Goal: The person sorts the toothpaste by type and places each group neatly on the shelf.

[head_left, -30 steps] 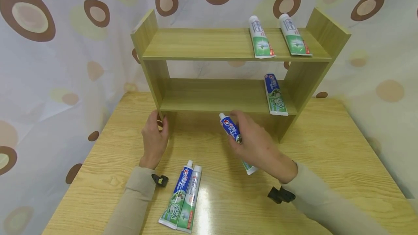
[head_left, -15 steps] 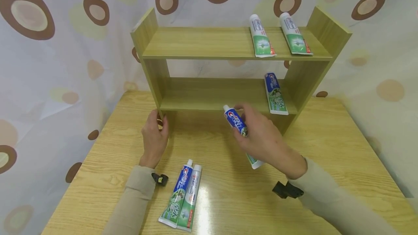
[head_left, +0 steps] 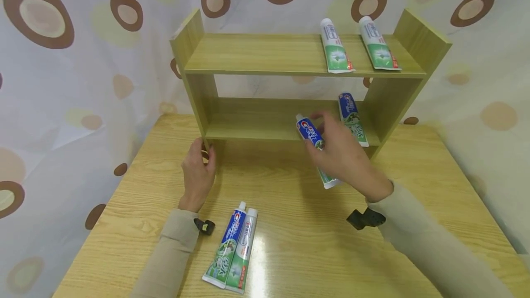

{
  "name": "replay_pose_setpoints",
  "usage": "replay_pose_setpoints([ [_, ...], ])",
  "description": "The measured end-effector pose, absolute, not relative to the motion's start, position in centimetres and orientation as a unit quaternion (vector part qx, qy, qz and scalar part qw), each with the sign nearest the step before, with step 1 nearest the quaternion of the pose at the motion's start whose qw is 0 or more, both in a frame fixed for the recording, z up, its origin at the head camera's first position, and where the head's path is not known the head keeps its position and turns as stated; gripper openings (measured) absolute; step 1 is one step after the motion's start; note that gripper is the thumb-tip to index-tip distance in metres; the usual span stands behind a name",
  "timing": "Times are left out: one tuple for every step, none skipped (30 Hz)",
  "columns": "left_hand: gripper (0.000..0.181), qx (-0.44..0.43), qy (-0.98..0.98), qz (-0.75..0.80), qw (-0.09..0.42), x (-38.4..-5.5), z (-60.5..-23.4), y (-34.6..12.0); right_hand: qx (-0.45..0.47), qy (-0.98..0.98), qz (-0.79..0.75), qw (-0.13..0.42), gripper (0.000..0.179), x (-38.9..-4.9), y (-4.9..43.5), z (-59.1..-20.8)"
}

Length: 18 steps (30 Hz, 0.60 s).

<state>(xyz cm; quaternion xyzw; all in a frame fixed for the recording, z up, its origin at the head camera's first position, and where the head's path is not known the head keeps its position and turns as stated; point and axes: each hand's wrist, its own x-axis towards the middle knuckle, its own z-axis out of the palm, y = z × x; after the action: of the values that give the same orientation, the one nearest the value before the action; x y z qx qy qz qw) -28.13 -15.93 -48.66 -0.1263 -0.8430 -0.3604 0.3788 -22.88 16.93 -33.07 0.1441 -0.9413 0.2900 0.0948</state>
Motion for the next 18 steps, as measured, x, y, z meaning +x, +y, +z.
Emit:
replay_pose_setpoints([
  [0.022,-0.126,-0.843,-0.361,0.378,-28.1,-48.7,-15.9,0.143,-0.941,0.291,0.097,0.057,-23.1,17.1,-32.9],
  [0.022,-0.126,-0.843,-0.361,0.379,-28.1,-48.7,-15.9,0.143,-0.940,0.292,0.100,0.057,-23.3,17.2,-32.8],
  [0.022,-0.126,-0.842,-0.363,0.379,-28.2,-48.7,-15.9,0.143,-0.940,0.293,0.102,0.057,-23.5,17.3,-32.7],
  [0.022,-0.126,-0.842,-0.364,0.379,-28.2,-48.7,-15.9,0.145,-0.939,0.294,0.104,0.057,-23.7,17.3,-32.6],
  [0.023,-0.125,-0.842,-0.364,0.379,-28.2,-48.7,-15.8,0.145,-0.938,0.297,0.105,0.057,-23.9,17.4,-32.5],
  [0.022,-0.125,-0.841,-0.364,0.379,-28.2,-48.7,-15.8,0.144,-0.938,0.298,0.106,0.057,-24.1,17.4,-32.4],
  [0.022,-0.124,-0.842,-0.364,0.379,-28.2,-48.7,-15.8,0.143,-0.937,0.301,0.107,0.056,-24.3,17.4,-32.3],
  [0.021,-0.123,-0.842,-0.364,0.380,-28.2,-48.7,-15.8,0.144,-0.936,0.302,0.108,0.056,-24.5,17.4,-32.3],
  [0.021,-0.122,-0.842,-0.364,0.379,-28.2,-48.7,-15.8,0.144,-0.936,0.303,0.109,0.056,-24.7,17.4,-32.2],
  [0.021,-0.121,-0.842,-0.363,0.380,-28.2,-48.7,-15.9,0.143,-0.936,0.303,0.109,0.055,-24.9,17.4,-32.2],
  [0.020,-0.121,-0.842,-0.363,0.379,-28.2,-48.7,-15.9,0.141,-0.936,0.303,0.110,0.055,-25.1,17.3,-32.2],
  [0.020,-0.120,-0.843,-0.363,0.379,-28.2,-48.7,-15.9,0.141,-0.936,0.303,0.111,0.054,-25.4,17.3,-32.2],
  [0.020,-0.120,-0.844,-0.363,0.377,-28.2,-48.7,-15.9,0.139,-0.937,0.302,0.111,0.054,-25.6,17.3,-32.1],
  [0.020,-0.120,-0.844,-0.362,0.377,-28.2,-48.7,-15.9,0.138,-0.937,0.299,0.113,0.053,-25.8,17.2,-32.1],
  [0.020,-0.120,-0.845,-0.362,0.376,-28.1,-48.7,-15.9,0.136,-0.938,0.297,0.116,0.052,-26.0,17.2,-32.1],
  [0.020,-0.121,-0.845,-0.362,0.376,-28.1,-48.7,-15.9,0.134,-0.939,0.294,0.117,0.052,-26.2,17.2,-32.1],
  [0.020,-0.121,-0.844,-0.362,0.376,-28.1,-48.7,-15.9,0.132,-0.940,0.291,0.120,0.051,-26.4,17.2,-32.0],
  [0.020,-0.121,-0.844,-0.362,0.376,-28.1,-48.8,-15.8,0.129,-0.940,0.290,0.122,0.051,-26.6,17.2,-32.0],
])
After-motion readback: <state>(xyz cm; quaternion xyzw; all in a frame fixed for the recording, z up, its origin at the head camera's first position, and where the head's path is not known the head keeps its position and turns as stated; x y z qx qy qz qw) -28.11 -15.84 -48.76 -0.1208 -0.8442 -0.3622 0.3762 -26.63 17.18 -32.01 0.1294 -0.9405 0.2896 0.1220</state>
